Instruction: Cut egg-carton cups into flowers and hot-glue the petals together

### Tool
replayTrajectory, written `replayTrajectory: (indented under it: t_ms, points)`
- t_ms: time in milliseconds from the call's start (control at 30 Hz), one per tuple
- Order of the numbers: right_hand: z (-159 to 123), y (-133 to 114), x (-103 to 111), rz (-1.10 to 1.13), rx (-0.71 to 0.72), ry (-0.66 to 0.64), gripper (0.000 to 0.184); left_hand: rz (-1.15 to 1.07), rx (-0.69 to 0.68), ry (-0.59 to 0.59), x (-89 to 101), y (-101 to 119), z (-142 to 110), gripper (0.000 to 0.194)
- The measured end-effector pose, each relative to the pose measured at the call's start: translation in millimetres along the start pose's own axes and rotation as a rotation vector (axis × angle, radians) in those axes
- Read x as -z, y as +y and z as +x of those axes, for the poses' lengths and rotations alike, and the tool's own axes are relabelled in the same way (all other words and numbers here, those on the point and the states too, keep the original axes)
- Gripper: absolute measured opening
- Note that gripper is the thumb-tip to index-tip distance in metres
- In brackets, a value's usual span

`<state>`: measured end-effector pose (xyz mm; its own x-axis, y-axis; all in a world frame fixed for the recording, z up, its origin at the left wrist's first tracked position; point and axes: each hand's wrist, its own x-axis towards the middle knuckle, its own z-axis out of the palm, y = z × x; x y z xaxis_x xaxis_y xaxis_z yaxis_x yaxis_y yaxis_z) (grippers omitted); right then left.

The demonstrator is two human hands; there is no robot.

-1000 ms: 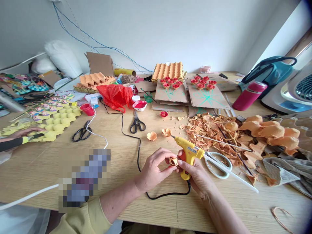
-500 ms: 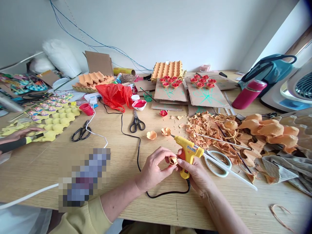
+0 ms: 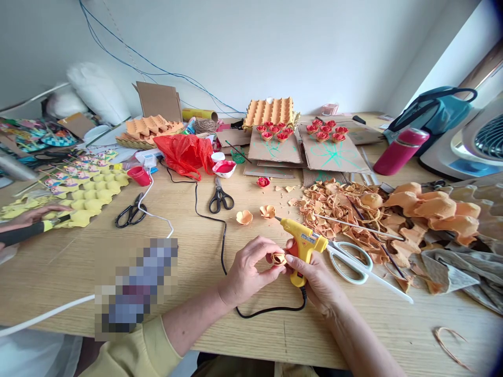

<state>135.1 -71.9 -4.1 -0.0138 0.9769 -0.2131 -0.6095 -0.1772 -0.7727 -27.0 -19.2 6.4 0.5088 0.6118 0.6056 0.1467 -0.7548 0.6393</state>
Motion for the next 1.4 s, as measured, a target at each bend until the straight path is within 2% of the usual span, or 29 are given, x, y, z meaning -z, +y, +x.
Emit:
replayTrajectory:
  t_ms: [433, 633, 800, 1100, 1400]
  points:
    - [1.3, 1.1, 3.5, -0.021, 0.001, -0.026, 0.038, 0.007, -0.076, -0.007, -0.2, -3.0, -0.2, 0.018]
    - [2.8, 2.3, 4.2, 0.009, 0.011, -0.044, 0.037, 0.048, -0.014, -0.022, 2.0, -1.0, -0.2, 0.021]
    - [3.2, 1.8, 3.3, 0.007, 0.029, -0.022, 0.039, 0.019, 0.032, -0.034, 1.9, -1.8, -1.1, 0.024]
    - [3.4, 2.3, 2.9, -0.014, 0.009, -0.018, 0.041, 0.012, 0.020, -0.025, 1.4, -1.7, 0.5, 0.018]
    - [0.8, 0.8, 4.6, -0.087, -0.012, 0.063, 0.041, 0.010, 0.002, -0.019, -5.1, -5.3, -0.7, 0.013]
